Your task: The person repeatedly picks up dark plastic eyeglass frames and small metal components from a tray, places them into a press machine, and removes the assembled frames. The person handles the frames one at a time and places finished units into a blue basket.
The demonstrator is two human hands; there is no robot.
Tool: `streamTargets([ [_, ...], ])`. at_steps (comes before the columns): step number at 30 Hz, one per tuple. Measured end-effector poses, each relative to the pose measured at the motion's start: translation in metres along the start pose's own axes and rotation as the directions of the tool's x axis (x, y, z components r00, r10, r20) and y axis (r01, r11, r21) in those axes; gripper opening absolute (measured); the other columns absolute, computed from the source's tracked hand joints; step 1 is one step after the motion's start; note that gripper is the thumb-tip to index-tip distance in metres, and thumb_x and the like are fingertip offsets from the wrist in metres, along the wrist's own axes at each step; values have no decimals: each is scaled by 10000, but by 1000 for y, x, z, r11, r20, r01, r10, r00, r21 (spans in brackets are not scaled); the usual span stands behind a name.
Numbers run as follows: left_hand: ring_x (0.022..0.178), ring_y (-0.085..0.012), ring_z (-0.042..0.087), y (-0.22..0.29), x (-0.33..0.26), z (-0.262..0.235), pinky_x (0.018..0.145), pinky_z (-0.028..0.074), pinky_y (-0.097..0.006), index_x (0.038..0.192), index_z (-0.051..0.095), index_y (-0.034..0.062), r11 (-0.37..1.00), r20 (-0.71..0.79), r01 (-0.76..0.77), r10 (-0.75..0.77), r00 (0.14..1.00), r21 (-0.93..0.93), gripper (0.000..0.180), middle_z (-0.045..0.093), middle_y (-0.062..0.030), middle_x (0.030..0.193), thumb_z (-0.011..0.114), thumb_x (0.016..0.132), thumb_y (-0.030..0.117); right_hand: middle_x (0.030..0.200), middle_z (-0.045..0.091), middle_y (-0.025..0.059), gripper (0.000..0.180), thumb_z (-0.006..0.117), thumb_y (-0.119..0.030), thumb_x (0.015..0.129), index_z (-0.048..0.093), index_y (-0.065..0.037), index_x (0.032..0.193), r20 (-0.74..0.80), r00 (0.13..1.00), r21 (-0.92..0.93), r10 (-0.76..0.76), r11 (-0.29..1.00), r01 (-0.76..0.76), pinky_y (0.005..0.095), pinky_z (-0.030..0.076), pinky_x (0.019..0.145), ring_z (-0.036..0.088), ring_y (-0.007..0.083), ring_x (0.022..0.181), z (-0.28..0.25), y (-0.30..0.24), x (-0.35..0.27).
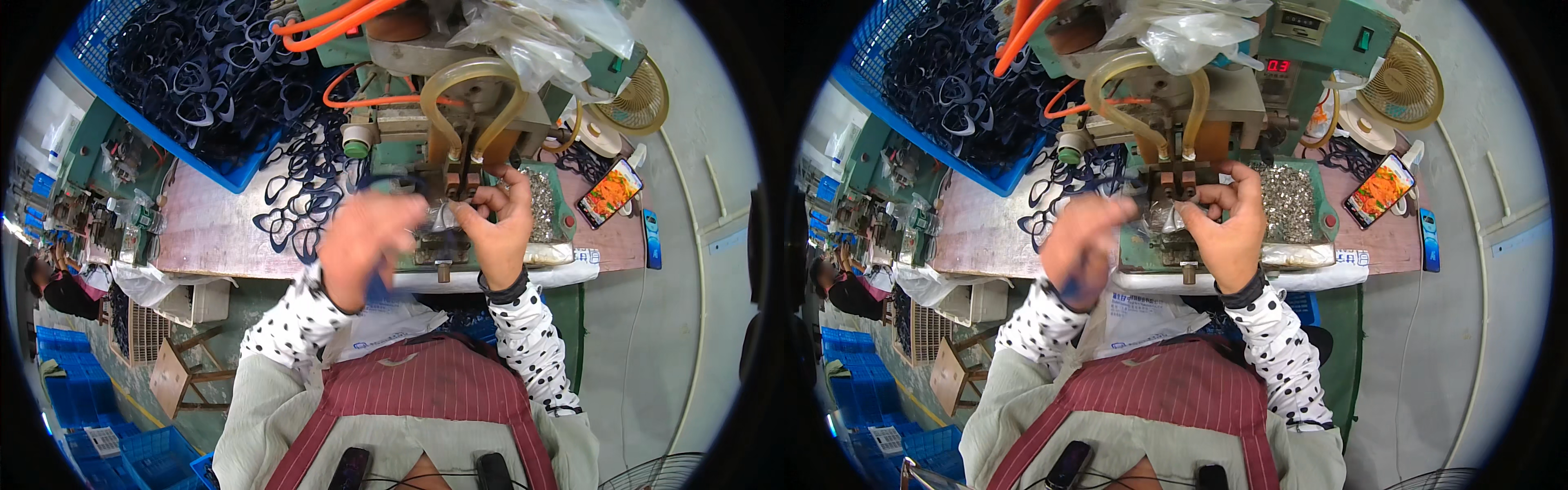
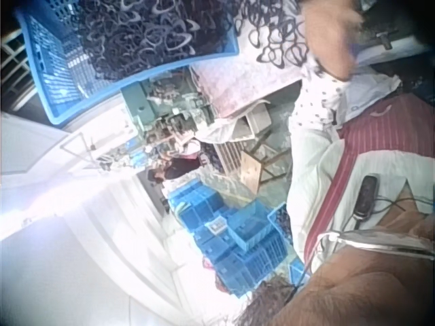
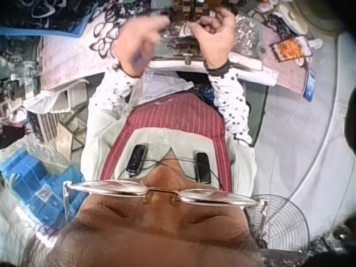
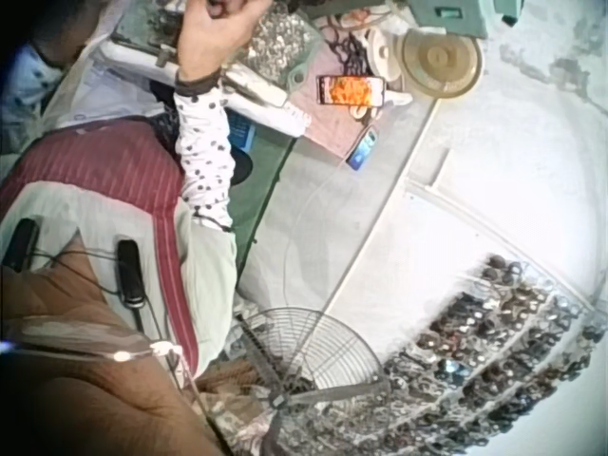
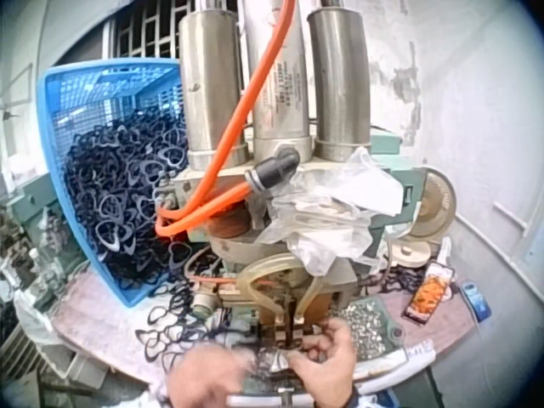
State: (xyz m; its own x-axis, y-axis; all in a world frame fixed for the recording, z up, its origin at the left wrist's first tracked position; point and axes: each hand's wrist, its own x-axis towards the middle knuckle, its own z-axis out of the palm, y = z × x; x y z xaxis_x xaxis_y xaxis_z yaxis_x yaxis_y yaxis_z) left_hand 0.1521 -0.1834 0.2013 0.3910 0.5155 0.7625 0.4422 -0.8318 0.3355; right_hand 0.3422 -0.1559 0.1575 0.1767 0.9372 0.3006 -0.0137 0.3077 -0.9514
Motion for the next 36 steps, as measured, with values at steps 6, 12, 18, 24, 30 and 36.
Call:
streamTargets([
  [6,1067,-309,630,12,-20,54,940,510,-439,1161,604,-31,948,124,-295,309,943,-119,423,625,-194,1189,713,804,168,862,687,66,482,696,-2,779,468,-5,1204,21,998,-90,-56,994,57,239,473,701,599,93,764,-26,7,10],
  [12,1035,-293,635,-4,-12,66,941,512,-441,1161,606,-34,907,161,-384,410,898,-171,385,628,-181,1184,671,843,173,851,688,87,292,680,-57,833,602,-21,1111,-260,959,-584,-108,809,-67,275,495,697,638,137,760,-130,85,38],
  [18,1000,-278,641,-7,-16,68,930,517,-434,1146,610,-48,903,125,-379,407,905,-201,365,639,-176,1168,638,879,201,847,656,122,298,695,-146,830,622,-10,1084,-22,999,-762,-33,648,5,348,506,703,636,243,762,-151,89,16],
  [24,1024,-280,635,-6,-17,68,943,507,-444,1159,609,-30,908,111,-359,388,915,-218,362,634,-162,1191,639,873,189,887,644,169,195,686,-189,825,663,-42,951,92,994,-905,-51,412,105,439,484,743,608,381,847,-139,97,13],
  [30,1081,-247,600,6,-35,56,993,444,-444,1203,611,85,951,150,-307,300,942,27,408,601,-89,1267,675,819,207,892,679,130,129,681,-138,850,719,-46,932,-24,984,-696,-175,710,109,337,486,781,638,263,849,-147,113,22],
  [36,783,-263,621,-52,-107,7,673,481,-375,892,676,97,967,1,90,-93,996,238,178,661,-77,973,633,728,41,875,699,124,152,676,-156,873,712,-45,971,-134,971,-692,-196,720,49,332,505,716,657,235,780,-145,120,18],
])
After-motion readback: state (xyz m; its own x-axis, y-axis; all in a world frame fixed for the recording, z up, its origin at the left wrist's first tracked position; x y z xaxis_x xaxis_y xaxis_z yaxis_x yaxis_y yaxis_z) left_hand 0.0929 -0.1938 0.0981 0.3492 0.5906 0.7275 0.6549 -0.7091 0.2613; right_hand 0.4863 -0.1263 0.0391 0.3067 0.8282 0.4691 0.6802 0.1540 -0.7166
